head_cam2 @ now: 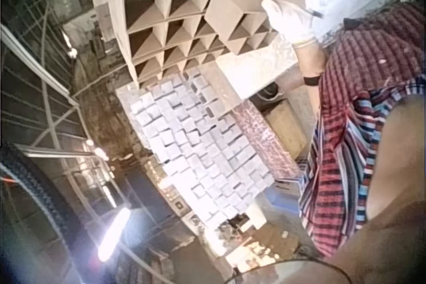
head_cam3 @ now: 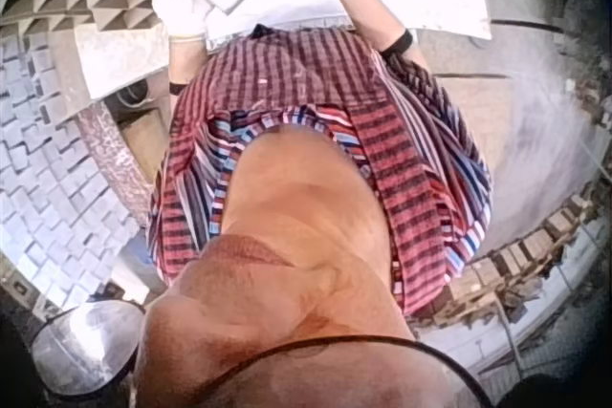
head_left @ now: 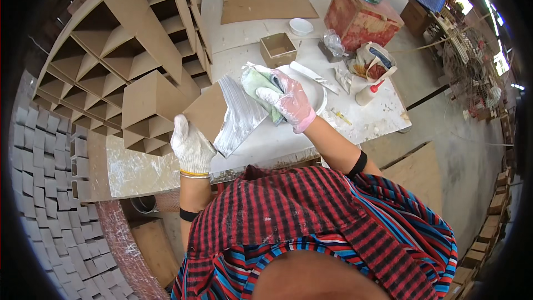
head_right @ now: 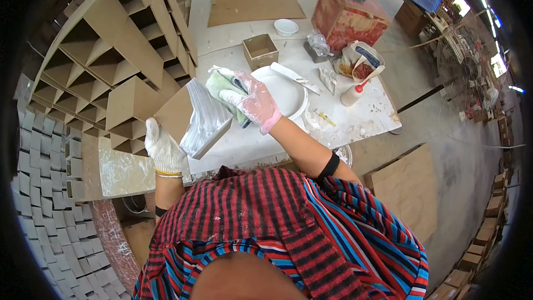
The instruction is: Polishing small wooden or composite square blocks using a cloth and a white cleaning/polishing substance.
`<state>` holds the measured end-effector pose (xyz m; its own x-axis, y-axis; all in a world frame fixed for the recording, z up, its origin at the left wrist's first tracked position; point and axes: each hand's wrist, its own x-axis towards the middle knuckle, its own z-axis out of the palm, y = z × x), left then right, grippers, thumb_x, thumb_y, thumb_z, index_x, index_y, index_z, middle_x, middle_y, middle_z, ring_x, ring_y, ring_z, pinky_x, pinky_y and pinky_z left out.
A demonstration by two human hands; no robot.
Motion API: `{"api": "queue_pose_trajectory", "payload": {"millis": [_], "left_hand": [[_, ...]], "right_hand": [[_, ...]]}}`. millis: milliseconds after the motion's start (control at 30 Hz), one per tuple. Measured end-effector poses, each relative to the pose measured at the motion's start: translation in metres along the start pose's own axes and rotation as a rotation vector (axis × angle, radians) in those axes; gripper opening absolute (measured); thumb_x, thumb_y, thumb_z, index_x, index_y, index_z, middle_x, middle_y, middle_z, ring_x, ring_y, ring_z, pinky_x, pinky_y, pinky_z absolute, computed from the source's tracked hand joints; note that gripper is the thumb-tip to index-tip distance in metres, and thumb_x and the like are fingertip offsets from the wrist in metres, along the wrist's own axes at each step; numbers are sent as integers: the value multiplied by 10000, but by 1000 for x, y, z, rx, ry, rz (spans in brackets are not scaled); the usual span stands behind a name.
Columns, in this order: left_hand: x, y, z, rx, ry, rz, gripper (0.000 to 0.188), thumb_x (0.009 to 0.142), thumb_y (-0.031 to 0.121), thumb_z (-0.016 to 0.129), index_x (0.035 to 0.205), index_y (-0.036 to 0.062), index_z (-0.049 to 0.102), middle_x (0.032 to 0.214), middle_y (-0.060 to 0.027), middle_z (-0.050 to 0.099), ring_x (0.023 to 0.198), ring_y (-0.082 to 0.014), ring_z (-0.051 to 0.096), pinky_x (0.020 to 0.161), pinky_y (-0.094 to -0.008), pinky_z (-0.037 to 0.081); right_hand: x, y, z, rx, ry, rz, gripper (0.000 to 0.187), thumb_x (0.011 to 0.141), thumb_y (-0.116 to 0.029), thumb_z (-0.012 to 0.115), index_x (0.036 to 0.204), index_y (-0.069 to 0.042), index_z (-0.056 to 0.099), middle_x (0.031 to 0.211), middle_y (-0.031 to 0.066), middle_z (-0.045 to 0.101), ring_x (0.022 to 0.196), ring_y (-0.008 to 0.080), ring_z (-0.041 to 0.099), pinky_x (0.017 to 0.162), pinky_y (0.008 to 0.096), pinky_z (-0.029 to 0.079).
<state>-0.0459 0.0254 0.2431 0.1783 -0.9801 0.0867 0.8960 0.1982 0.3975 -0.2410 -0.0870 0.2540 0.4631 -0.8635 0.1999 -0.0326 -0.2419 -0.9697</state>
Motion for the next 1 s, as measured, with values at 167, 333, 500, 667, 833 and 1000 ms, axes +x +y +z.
{"api": "queue_pose_trajectory", "payload": {"millis": [167, 333, 500, 667, 833, 1000], "left_hand": [[-8, 7, -42, -169, -278, -115, 641, 736, 142, 546, 1293, -95, 339, 1314, -243, 400, 1213, -374, 407, 1018, -467, 330], [-12, 12, -59, -143, -152, -127, 696, 653, 92, 514, 1294, -111, 332, 1299, -252, 414, 1208, -375, 414, 1015, -479, 334], [-13, 15, -67, -34, -245, -61, 646, 655, 65, 513, 1264, -103, 378, 1272, -247, 441, 1166, -378, 456, 992, -489, 364], [-28, 15, -53, -28, -63, 31, 481, 770, 26, 487, 1234, -77, 415, 1229, -238, 473, 1113, -367, 498, 955, -490, 404], [-7, 0, -57, -13, 38, -17, 339, 858, 60, 484, 1182, -38, 480, 1196, -199, 506, 1042, -318, 549, 912, -421, 453], [8, -5, -87, 1250, 60, 191, 340, 897, 152, 459, 1178, -39, 485, 1137, -172, 545, 992, -282, 568, 869, -391, 467]], "right_hand": [[-4, -7, 5, 19, -42, -21, 423, 756, -169, 688, 1124, -7, 555, 960, 86, 625, 872, 137, 571, 789, 288, 450], [-5, 10, 6, -15, -31, -149, 427, 749, -137, 694, 1134, -14, 557, 973, 76, 621, 885, 129, 568, 808, 280, 442], [0, 36, 13, 29, -10, -194, 427, 759, -109, 684, 1156, -24, 554, 1038, 69, 602, 931, 124, 557, 838, 273, 430], [-6, -3, 16, 112, -88, -65, 421, 766, -155, 667, 1146, -18, 547, 1064, 103, 578, 963, 194, 560, 866, 302, 424], [-2, 9, 15, 4, -45, -112, 412, 778, -184, 653, 1144, -27, 551, 1068, 123, 564, 963, 241, 561, 860, 318, 425], [-4, 13, 24, -7, -56, -220, 433, 761, -169, 654, 1152, -19, 542, 1091, 135, 557, 998, 241, 558, 901, 324, 421]]}}
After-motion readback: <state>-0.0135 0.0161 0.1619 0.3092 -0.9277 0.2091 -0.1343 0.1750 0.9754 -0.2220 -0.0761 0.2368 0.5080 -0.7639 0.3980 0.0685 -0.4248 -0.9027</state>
